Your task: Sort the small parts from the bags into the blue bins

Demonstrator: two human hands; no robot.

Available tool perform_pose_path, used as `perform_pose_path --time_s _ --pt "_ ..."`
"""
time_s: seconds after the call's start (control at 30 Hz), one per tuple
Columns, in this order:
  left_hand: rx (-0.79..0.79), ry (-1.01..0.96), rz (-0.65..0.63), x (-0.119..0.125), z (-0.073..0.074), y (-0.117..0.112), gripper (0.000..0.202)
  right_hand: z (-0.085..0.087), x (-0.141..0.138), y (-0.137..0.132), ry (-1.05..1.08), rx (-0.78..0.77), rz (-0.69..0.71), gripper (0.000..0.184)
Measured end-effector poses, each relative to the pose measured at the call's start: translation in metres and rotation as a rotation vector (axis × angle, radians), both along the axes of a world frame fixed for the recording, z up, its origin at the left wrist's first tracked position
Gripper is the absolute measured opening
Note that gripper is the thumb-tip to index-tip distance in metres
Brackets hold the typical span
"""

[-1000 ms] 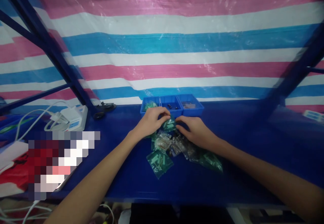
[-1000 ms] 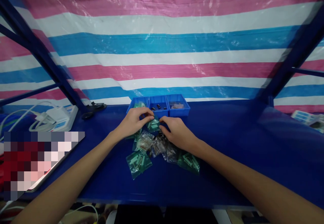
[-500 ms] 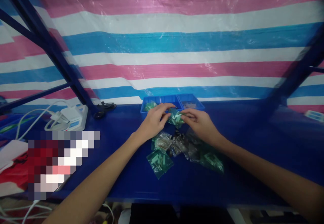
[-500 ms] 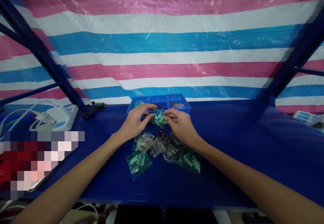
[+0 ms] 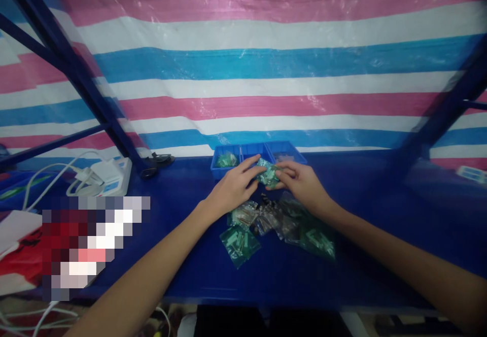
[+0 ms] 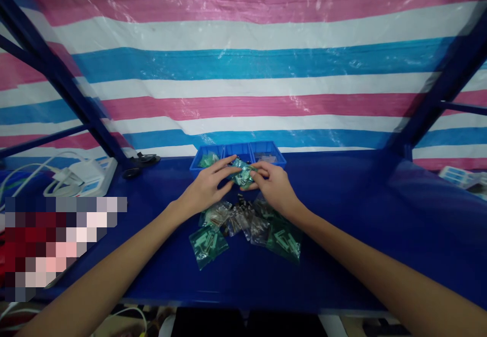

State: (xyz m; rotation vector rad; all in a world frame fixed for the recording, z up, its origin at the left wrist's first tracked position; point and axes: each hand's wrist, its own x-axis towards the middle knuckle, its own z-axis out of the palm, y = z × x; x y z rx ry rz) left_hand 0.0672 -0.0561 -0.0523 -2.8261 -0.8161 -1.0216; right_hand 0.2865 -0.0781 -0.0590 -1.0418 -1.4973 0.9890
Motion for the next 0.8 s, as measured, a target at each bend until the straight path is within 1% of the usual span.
perform_pose_path --time_s 0.07,0.27,0.37,0.5,0.57,0.7,0.8 --pt "0.010 0.003 0.004 0.000 -0.001 0.001 0.038 -0.001 -0.001 -0.002 -0.041 0.031 0.000 0.035" --pt "0.040 -0.015 0.018 0.002 0.001 0.000 0.033 0.000 -0.003 -0.007 -0.171 0.155 -0.110 0.039" --pt "0.041 -0.059 0.021 0.003 0.003 0.000 0.030 0.005 -0.002 -0.010 -0.222 0.192 -0.089 0.041" --pt "0.021 -0.115 0.046 0.003 0.004 0.000 0.028 0.012 -0.002 -0.014 -0.290 0.317 -0.026 0.035" --pt "0.002 -0.129 0.074 0.003 0.006 -0.001 0.027 0.013 -0.002 -0.014 -0.319 0.370 -0.022 0.032" --pt "-0.097 -0.150 0.102 0.004 0.009 -0.007 0.019 0.011 0.000 -0.011 -0.411 0.456 -0.121 0.020" --pt "-0.136 -0.164 0.104 0.006 0.010 -0.010 0.013 0.010 0.002 -0.008 -0.424 0.469 -0.157 0.016"
